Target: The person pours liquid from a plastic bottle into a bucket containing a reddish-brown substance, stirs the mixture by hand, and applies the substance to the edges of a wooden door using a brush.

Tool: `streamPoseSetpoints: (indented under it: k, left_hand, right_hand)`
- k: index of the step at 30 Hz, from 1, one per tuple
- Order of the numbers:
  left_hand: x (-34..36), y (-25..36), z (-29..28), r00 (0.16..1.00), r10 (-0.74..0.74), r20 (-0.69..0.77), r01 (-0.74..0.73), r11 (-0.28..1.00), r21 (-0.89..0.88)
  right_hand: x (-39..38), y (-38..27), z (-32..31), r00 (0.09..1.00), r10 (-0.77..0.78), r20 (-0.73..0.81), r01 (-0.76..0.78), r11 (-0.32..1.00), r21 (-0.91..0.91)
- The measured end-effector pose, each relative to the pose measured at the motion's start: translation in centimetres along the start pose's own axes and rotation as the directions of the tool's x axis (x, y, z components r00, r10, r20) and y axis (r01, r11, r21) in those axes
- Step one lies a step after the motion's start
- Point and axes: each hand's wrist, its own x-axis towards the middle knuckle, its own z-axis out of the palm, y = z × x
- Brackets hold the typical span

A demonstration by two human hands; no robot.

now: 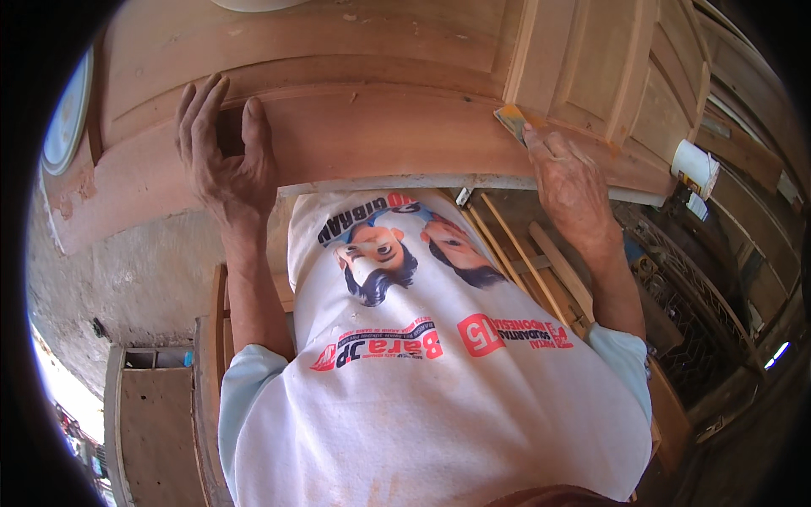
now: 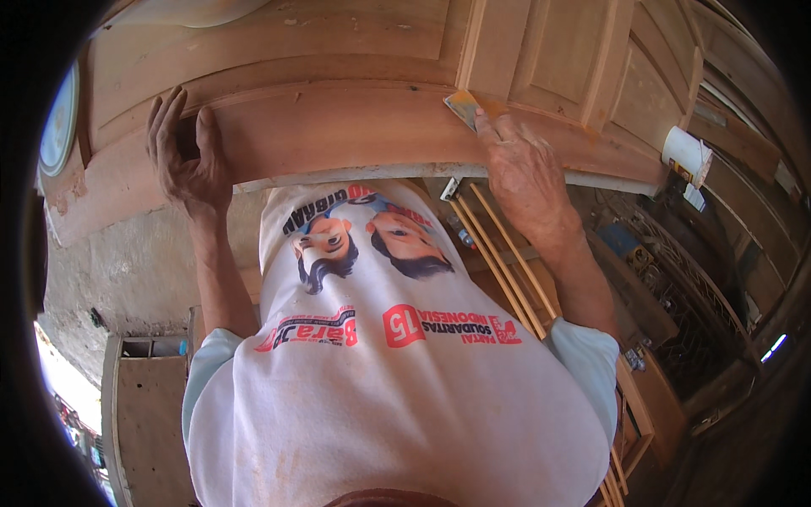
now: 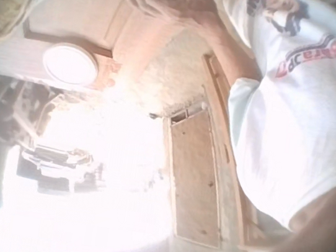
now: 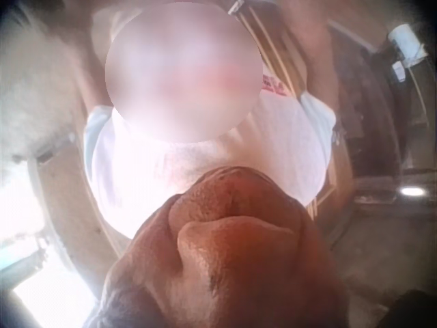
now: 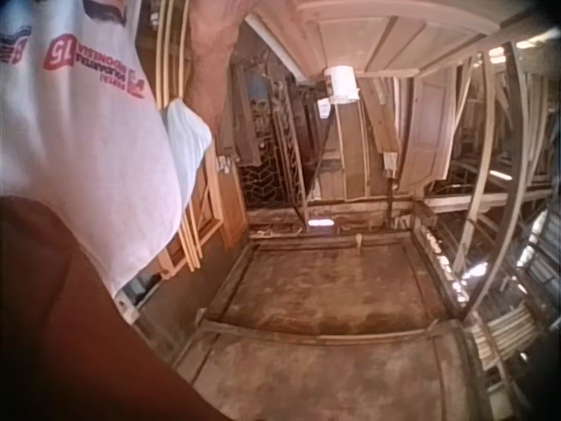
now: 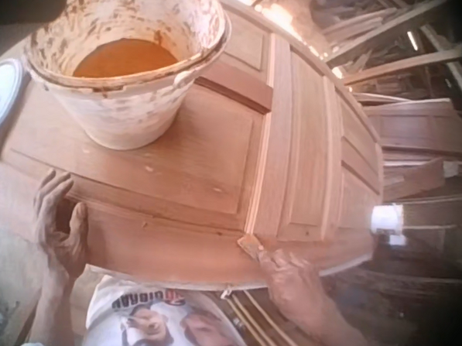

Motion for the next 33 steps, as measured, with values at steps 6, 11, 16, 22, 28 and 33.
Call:
streamPoseSetpoints:
  k: [6,11,16,22,28,33]
  left_hand:
    - [-0.2,-0.3,0.3,1.0,-0.009,-0.028,0.008,1.0,-0.024]
    - [-0.1,-1.0,0.3,0.999,-0.014,-0.04,0.015,1.0,0.008]
    - [0.1,-2.5,0.3,0.998,-0.021,-0.064,0.026,0.997,0.071]
    - [-0.1,-4.8,0.0,0.993,-0.088,-0.073,0.098,0.985,0.144]
    - [-0.1,-6.3,0.1,0.995,-0.044,-0.092,0.061,0.981,0.184]
    - [0.1,-6.2,0.2,0.995,-0.038,-0.097,0.054,0.983,0.175]
  right_hand:
    - [0.6,1.6,-3.0,0.999,-0.013,-0.037,0.014,1.0,0.027]
    - [1.6,1.7,-1.5,0.981,0.0,-0.194,0.026,0.991,0.131]
    - [2.9,1.2,-1.5,0.991,0.054,-0.12,-0.025,0.972,0.233]
    - [5.6,0.7,-0.8,0.994,-0.046,-0.101,0.071,0.965,0.253]
    - [6.7,0.2,-0.3,0.985,-0.103,-0.14,0.139,0.952,0.272]
    - [6.7,-0.9,-1.7,1.0,-0.015,0.009,0.014,0.995,0.101]
